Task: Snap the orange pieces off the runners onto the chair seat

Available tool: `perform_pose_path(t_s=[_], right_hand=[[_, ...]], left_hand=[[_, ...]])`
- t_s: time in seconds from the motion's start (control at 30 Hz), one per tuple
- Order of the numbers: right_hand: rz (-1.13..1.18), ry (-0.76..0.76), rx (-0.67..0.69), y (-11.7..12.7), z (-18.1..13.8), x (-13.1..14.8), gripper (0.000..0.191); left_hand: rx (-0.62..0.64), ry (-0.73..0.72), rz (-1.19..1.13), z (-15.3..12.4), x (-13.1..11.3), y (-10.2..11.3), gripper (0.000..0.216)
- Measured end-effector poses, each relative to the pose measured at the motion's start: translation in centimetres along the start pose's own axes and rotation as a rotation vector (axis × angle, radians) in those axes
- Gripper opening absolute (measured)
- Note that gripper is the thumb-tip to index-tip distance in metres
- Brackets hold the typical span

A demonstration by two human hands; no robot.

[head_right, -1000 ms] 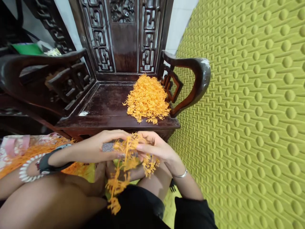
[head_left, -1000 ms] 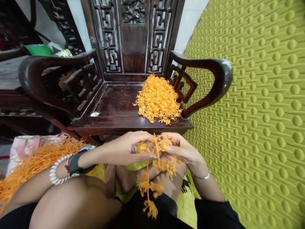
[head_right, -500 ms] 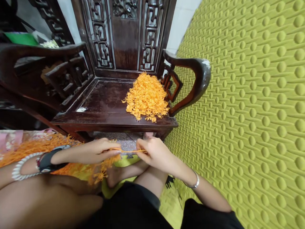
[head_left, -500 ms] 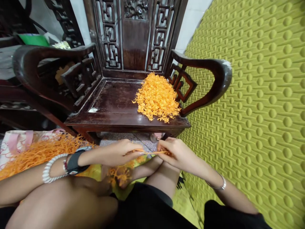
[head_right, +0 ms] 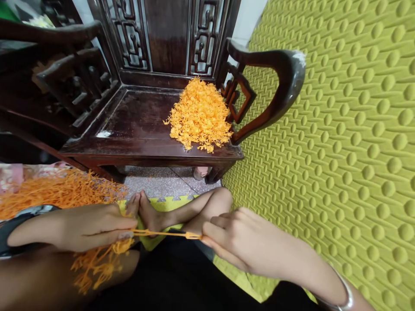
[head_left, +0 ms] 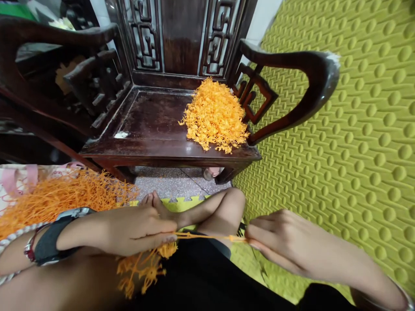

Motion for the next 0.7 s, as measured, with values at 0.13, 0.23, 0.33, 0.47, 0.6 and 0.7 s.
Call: perform_pose_path(t_s=[0.13, 0.23, 0.33, 0.47, 0.6, 0.7], right_hand=[[-0.096, 0.033, -0.084, 0.2, -1.0, 0.8, 0.031], [-0.153, 0.06, -0.162, 0.2, -1.6, 1.2, 0.031], [-0.214, 0.092, -0.224, 0.4, -2.4, 1.4, 0.031], [-0.237, 0.098, -0.28, 0.8, -2.9, 0.8, 0.03], [-0.211, 0.142, -0.26, 0.6, -3.1, -0.5, 0.027], [-0.143, 0.073, -0.305, 0.3, -3.6, -1.7, 0.028]], left_hand=[[0.035, 0.009, -0.062, -0.5, -0.6, 0.3, 0.033], [0.047, 0.013, -0.117, -0.7, -1.3, 0.6, 0.031], [0.051, 0.024, -0.152, -0.9, -1.5, 0.8, 0.032], [0.116, 0.019, -0.19, -1.2, -1.4, 0.8, 0.03], [0.114, 0.056, -0.232, -1.5, -1.2, 1.0, 0.028], [0.063, 0.056, -0.259, -1.5, -1.1, 1.2, 0.028]])
Point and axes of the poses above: each hand's wrist, its own z-axis towards the middle knuckle, its own y-axis out of the back of the hand, x = y × z, the point moved 3 cm from there along z, towards the middle knuckle, and after that the axes turned 12 degrees about -x, right-handed, at the moved point
